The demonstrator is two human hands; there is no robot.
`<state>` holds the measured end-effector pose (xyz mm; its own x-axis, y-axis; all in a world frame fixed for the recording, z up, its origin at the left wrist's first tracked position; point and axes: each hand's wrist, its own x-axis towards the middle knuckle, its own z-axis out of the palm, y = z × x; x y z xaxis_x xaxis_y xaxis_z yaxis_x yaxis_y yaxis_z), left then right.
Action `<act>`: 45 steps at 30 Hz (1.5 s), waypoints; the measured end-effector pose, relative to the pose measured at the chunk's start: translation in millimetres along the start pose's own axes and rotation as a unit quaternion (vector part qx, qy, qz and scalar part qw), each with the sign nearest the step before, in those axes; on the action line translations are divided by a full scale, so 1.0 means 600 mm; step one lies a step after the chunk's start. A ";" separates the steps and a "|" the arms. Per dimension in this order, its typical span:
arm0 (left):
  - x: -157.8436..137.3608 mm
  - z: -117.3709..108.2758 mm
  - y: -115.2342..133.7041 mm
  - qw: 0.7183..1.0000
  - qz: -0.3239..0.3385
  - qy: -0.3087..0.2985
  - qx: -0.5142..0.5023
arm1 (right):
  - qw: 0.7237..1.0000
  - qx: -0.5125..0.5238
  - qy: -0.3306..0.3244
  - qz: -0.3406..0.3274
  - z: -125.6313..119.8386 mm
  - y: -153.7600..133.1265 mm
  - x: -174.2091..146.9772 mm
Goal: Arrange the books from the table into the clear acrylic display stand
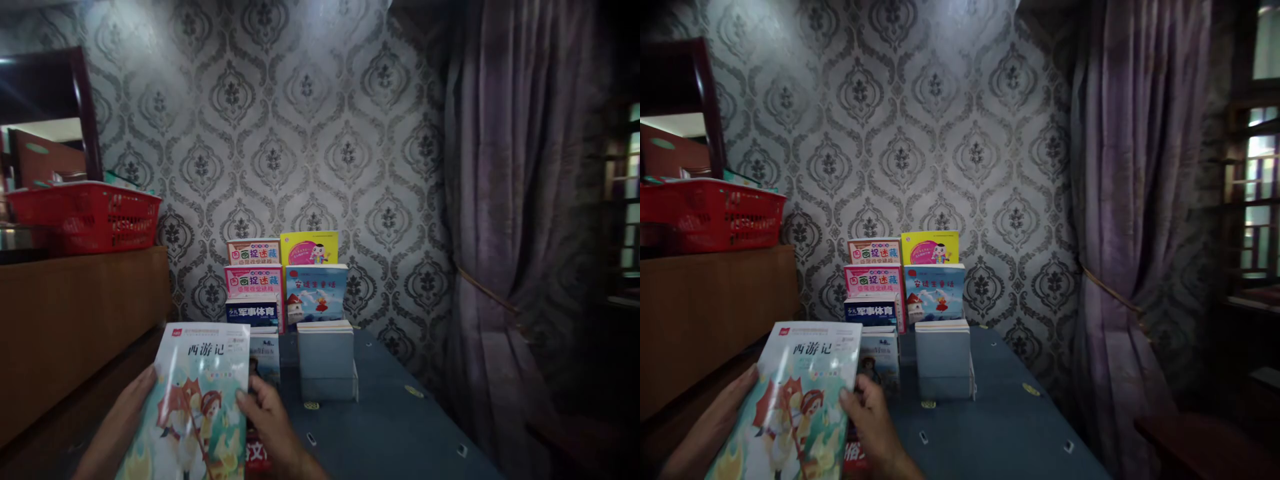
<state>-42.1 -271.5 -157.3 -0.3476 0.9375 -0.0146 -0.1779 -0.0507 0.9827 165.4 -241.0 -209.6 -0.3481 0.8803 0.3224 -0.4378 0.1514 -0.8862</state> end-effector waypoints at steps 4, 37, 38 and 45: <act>0.033 0.034 0.003 0.999 -0.010 -0.049 -0.014 | 0.998 -0.050 -0.021 0.012 -0.036 -0.058 -0.003; 0.120 0.362 0.148 0.633 0.600 -0.250 0.420 | 0.893 -0.306 0.214 -0.253 -0.201 -0.389 -0.037; 0.122 0.381 0.150 0.558 0.644 -0.232 0.469 | 0.880 -0.319 0.225 -0.270 -0.210 -0.399 -0.038; 0.156 0.481 0.175 0.405 0.623 -0.189 0.642 | 0.859 -0.335 0.244 -0.302 -0.274 -0.402 -0.003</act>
<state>172.6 -89.9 -2.0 0.7775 0.4570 0.4320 0.6288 -0.5723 -0.5264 407.7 -205.3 -51.2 0.2342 0.6096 0.7573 0.2160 0.7269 -0.6519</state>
